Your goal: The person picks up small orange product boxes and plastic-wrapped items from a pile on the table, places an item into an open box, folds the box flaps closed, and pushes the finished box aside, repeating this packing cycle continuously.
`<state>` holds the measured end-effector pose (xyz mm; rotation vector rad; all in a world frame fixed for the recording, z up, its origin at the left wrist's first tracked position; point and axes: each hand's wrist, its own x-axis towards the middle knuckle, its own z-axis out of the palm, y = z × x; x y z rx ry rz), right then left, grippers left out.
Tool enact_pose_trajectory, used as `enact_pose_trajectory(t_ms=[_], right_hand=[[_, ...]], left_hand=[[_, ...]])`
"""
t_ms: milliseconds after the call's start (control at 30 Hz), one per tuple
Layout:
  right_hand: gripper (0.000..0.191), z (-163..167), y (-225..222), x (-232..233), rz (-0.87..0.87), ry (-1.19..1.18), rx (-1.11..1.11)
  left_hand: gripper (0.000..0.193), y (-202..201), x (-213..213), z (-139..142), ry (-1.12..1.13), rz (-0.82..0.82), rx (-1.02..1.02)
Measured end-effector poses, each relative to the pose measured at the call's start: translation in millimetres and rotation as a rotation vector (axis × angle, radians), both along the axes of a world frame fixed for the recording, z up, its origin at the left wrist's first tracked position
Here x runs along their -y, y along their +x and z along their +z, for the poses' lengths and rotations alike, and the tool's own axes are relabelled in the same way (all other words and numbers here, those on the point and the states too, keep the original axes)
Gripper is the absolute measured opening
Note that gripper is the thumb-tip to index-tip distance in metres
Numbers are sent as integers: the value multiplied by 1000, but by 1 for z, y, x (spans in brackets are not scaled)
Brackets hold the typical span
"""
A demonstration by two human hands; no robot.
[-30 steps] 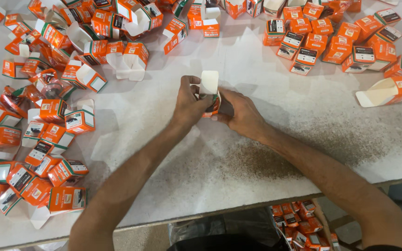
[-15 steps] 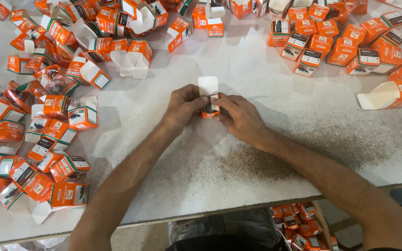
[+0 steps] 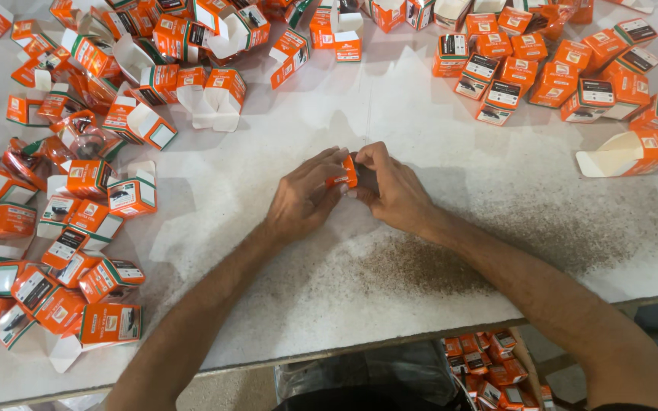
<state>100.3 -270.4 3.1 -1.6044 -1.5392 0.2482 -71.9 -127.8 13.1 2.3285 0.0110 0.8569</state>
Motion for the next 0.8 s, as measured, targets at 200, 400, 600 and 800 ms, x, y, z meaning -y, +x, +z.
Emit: enact_pose_trajectory(t_ms=[200,400,600,800], right_hand=[[55,8,-3,1,25,27,26],[39,7,-9,2,71,135,191],[30,3,-2,1,97,120,149],[45,18,42,6,-500,140,573]], left_hand=[[23,0,-1,-1,6,-15,-8],[32,-9,1,12,291,-9,-50],[38,0,-3,17,50,-1,21],[44,81,-66,3,109,239,118]])
